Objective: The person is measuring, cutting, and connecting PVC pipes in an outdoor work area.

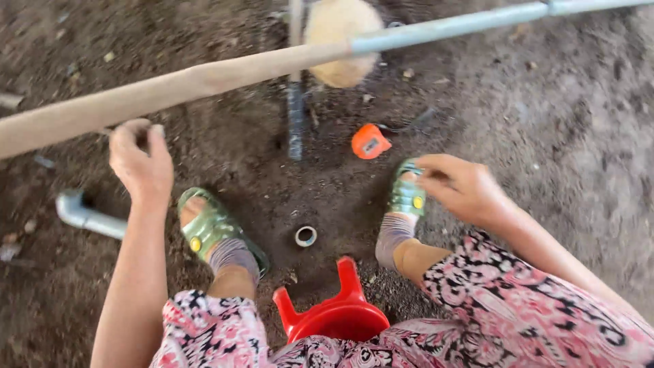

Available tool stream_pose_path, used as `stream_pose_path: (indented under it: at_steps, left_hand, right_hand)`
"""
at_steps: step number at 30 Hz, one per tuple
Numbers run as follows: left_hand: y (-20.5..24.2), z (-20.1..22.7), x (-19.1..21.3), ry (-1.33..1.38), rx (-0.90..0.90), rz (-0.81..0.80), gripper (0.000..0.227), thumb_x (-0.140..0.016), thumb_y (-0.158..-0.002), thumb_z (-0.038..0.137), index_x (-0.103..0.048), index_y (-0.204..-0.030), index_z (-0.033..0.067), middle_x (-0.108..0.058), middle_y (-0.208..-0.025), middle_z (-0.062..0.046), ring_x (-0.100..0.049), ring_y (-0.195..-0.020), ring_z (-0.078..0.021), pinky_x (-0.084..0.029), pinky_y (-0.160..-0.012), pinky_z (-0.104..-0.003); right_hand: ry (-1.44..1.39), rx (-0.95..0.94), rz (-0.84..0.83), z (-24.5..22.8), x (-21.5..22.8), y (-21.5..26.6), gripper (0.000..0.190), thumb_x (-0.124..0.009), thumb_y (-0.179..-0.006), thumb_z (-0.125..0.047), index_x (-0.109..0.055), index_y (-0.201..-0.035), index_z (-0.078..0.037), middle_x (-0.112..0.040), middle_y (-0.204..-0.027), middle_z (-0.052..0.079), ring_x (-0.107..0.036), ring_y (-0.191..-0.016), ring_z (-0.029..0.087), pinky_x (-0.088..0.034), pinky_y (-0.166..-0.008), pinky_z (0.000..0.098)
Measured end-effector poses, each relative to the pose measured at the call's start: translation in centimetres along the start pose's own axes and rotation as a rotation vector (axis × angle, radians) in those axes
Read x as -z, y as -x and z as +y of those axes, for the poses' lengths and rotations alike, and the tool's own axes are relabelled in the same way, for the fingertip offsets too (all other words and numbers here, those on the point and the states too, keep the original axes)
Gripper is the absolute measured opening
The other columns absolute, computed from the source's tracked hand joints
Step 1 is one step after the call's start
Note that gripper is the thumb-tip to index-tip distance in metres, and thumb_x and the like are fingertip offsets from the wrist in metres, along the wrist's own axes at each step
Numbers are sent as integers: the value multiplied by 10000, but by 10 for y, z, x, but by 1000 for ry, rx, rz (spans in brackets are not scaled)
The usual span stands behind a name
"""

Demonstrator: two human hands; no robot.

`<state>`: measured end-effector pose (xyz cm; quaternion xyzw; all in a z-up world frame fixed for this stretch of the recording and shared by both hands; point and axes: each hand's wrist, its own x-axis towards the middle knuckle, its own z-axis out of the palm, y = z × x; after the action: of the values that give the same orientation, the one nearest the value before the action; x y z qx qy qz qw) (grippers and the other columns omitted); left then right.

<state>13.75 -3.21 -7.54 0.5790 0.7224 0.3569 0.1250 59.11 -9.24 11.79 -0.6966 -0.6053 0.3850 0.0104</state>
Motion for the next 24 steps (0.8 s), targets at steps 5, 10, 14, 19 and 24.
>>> stream_pose_path:
  at_steps: [5, 10, 14, 19, 24]
  left_hand:
    - [36, 63, -53, -97, -272, -424, 146, -678, -950, 336, -679, -936, 190, -650, -823, 6, -645, -783, -188, -530, -691, -325]
    - [42, 150, -46, -280, -262, -866, 425, -574, -890, 503, -508, -1186, 206, -631, -929, -59, -670, -685, -189, -553, -561, -313]
    - [37, 166, -50, -446, -326, -1092, 534, -437, -937, 521, -335, -1337, 182, -590, -1036, -159, -671, -619, -200, -559, -488, -285]
    - [43, 161, -61, -354, -323, -975, 461, -544, -930, 386, -390, -1273, 120, -570, -989, -170, -680, -676, -271, -567, -552, -361]
    - [43, 159, -54, -190, -2, -933, 387, -554, -895, 285, -388, -1215, 146, -582, -1018, -147, -659, -875, -332, -539, -743, -458]
  right_hand:
    - [-113, 81, -87, -19, 1, -6, 310, -627, -845, -165, -629, -1143, -79, -693, -871, 155, -680, -811, 304, -544, -763, 424]
    - [-179, 85, -177, -11, -9, -13, 320, -579, -879, -175, -599, -1183, -75, -681, -880, 135, -673, -811, 285, -552, -732, 404]
    - [-146, 73, -293, -7, -17, -17, 354, -548, -898, -175, -557, -1229, -48, -664, -906, 154, -664, -832, 304, -547, -717, 422]
    - [-90, 25, -350, 1, -27, -21, 338, -553, -900, -230, -570, -1205, -83, -654, -921, 127, -666, -843, 285, -554, -718, 395]
    - [-45, 97, -233, 30, -53, -30, 323, -583, -890, -224, -584, -1187, -96, -646, -871, 107, -668, -790, 276, -556, -673, 382]
